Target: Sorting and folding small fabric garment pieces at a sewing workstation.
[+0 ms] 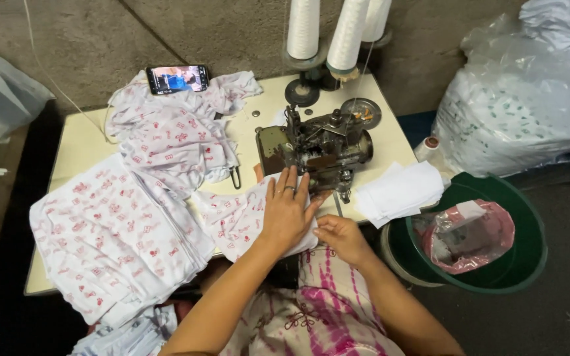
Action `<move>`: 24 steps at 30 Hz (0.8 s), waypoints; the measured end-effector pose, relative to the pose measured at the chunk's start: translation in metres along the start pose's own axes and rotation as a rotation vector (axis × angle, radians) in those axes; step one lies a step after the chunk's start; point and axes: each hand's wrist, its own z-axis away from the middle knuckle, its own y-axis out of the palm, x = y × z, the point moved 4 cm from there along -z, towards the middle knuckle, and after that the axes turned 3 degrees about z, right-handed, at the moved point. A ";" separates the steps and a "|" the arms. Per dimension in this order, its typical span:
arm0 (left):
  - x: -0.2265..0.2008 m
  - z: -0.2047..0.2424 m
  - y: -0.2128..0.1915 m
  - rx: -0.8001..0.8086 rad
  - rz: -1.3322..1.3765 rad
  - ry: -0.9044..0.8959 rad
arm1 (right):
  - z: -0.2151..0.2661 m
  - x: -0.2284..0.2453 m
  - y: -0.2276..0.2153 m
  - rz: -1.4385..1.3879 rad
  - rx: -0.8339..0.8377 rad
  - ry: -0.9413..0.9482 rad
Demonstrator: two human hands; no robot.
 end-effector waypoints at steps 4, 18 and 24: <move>-0.019 0.008 -0.030 0.016 0.049 -0.035 | 0.001 0.033 -0.076 0.579 -0.269 -0.123; -0.064 0.013 0.145 0.121 1.221 -0.706 | -0.050 0.025 -0.178 0.844 -0.319 0.179; -0.077 -0.017 0.216 0.146 1.492 -0.905 | -0.038 0.022 -0.183 0.433 -0.385 0.064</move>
